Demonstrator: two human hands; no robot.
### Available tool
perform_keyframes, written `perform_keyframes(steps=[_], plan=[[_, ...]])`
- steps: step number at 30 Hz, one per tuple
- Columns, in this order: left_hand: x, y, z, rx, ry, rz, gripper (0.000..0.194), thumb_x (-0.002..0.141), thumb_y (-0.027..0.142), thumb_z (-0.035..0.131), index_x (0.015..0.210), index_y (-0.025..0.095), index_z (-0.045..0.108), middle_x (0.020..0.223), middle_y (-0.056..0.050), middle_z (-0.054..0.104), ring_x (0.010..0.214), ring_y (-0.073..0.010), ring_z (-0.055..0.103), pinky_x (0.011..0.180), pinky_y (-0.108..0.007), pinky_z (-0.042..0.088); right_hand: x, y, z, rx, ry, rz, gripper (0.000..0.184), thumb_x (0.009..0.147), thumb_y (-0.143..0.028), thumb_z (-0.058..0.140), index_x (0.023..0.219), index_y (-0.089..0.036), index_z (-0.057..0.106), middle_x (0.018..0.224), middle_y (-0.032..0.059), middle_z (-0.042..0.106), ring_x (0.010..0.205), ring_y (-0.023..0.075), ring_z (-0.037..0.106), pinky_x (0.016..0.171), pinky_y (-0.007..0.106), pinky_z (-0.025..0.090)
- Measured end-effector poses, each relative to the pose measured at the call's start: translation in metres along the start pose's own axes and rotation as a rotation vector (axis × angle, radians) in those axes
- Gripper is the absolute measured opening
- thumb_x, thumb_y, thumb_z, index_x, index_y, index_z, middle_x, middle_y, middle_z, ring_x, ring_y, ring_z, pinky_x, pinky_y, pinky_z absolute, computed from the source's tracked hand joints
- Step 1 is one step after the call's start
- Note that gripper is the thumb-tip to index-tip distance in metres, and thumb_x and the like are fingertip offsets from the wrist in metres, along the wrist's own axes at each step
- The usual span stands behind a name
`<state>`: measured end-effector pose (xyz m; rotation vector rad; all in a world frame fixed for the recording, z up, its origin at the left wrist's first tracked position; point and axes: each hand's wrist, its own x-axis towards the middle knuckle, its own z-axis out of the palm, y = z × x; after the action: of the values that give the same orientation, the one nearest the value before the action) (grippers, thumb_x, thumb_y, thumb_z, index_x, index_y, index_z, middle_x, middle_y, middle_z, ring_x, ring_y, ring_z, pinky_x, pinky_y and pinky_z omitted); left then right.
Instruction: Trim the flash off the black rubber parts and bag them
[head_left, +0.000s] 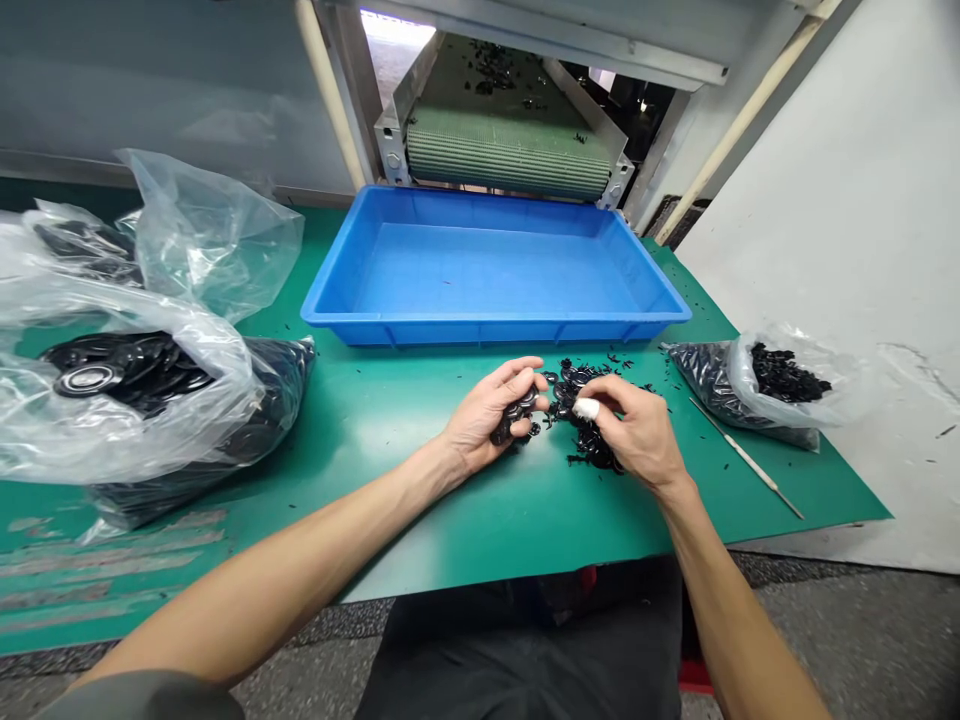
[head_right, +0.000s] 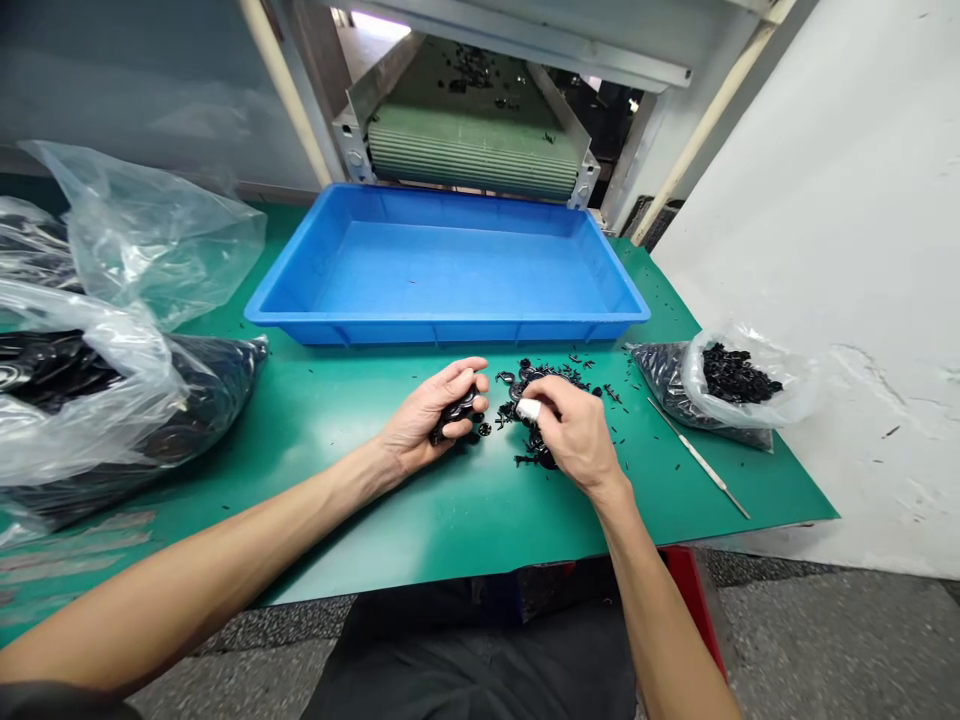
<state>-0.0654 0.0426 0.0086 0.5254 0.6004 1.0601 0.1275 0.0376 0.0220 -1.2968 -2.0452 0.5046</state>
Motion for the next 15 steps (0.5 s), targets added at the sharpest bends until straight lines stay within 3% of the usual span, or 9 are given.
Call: perform_keyframes(steps=[2, 4, 7, 10, 13, 15], plan=[[-0.001, 0.0, 0.001, 0.088, -0.051, -0.019, 0.027, 0.076, 0.021, 0.067, 0.1, 0.016, 0.058, 0.075, -0.001, 0.058, 0.057, -0.0082, 0.058, 0.03, -0.01, 0.031, 0.0, -0.002, 0.002, 0.123, 0.147, 0.095, 0.009, 0.081, -0.019, 0.052, 0.082, -0.021, 0.062, 0.076, -0.0015, 0.062, 0.059, 0.0105, 0.056, 0.059, 0.024, 0.044], [-0.002, -0.001, 0.003, 0.15, -0.084, -0.057, 0.023, 0.078, 0.027, 0.065, 0.096, 0.015, 0.059, 0.069, 0.0, 0.057, 0.05, -0.0067, 0.053, 0.029, -0.011, 0.028, 0.0, -0.007, 0.003, 0.261, 0.197, 0.174, 0.01, 0.08, -0.025, 0.056, 0.084, -0.02, 0.064, 0.074, -0.0011, 0.063, 0.051, 0.0091, 0.056, 0.05, 0.023, 0.045], [-0.004, -0.003, 0.004, 0.251, -0.125, -0.108, 0.027, 0.079, 0.04, 0.062, 0.083, 0.014, 0.059, 0.064, 0.001, 0.054, 0.042, -0.0035, 0.043, 0.029, -0.011, 0.026, -0.001, -0.018, 0.006, 0.481, 0.172, 0.28, 0.017, 0.076, -0.032, 0.063, 0.085, -0.018, 0.067, 0.073, 0.0005, 0.065, 0.048, 0.0093, 0.057, 0.044, 0.021, 0.046], [-0.006, -0.007, 0.007, 0.441, -0.119, -0.088, 0.035, 0.079, 0.048, 0.059, 0.073, 0.014, 0.056, 0.061, 0.002, 0.053, 0.039, -0.0026, 0.039, 0.03, -0.013, 0.028, -0.003, -0.024, 0.01, 0.635, 0.1, 0.35, 0.023, 0.07, -0.032, 0.068, 0.087, -0.017, 0.067, 0.07, 0.0005, 0.066, 0.053, 0.0108, 0.06, 0.049, 0.023, 0.05], [-0.01, -0.008, 0.011, 0.579, -0.105, -0.037, 0.036, 0.082, 0.049, 0.054, 0.072, 0.015, 0.054, 0.057, 0.003, 0.051, 0.037, -0.003, 0.038, 0.032, -0.014, 0.029, -0.007, -0.026, 0.012, 0.615, 0.075, 0.331, 0.024, 0.071, -0.028, 0.064, 0.092, -0.017, 0.067, 0.074, 0.0011, 0.065, 0.057, 0.011, 0.06, 0.052, 0.023, 0.051], [-0.013, -0.007, 0.014, 0.654, -0.115, -0.001, 0.034, 0.084, 0.047, 0.051, 0.072, 0.016, 0.052, 0.054, 0.004, 0.05, 0.037, -0.0034, 0.038, 0.033, -0.015, 0.029, -0.01, -0.028, 0.01, 0.458, 0.055, 0.223, 0.022, 0.074, -0.022, 0.059, 0.093, -0.018, 0.068, 0.077, 0.0016, 0.064, 0.06, 0.0108, 0.058, 0.054, 0.022, 0.049]])
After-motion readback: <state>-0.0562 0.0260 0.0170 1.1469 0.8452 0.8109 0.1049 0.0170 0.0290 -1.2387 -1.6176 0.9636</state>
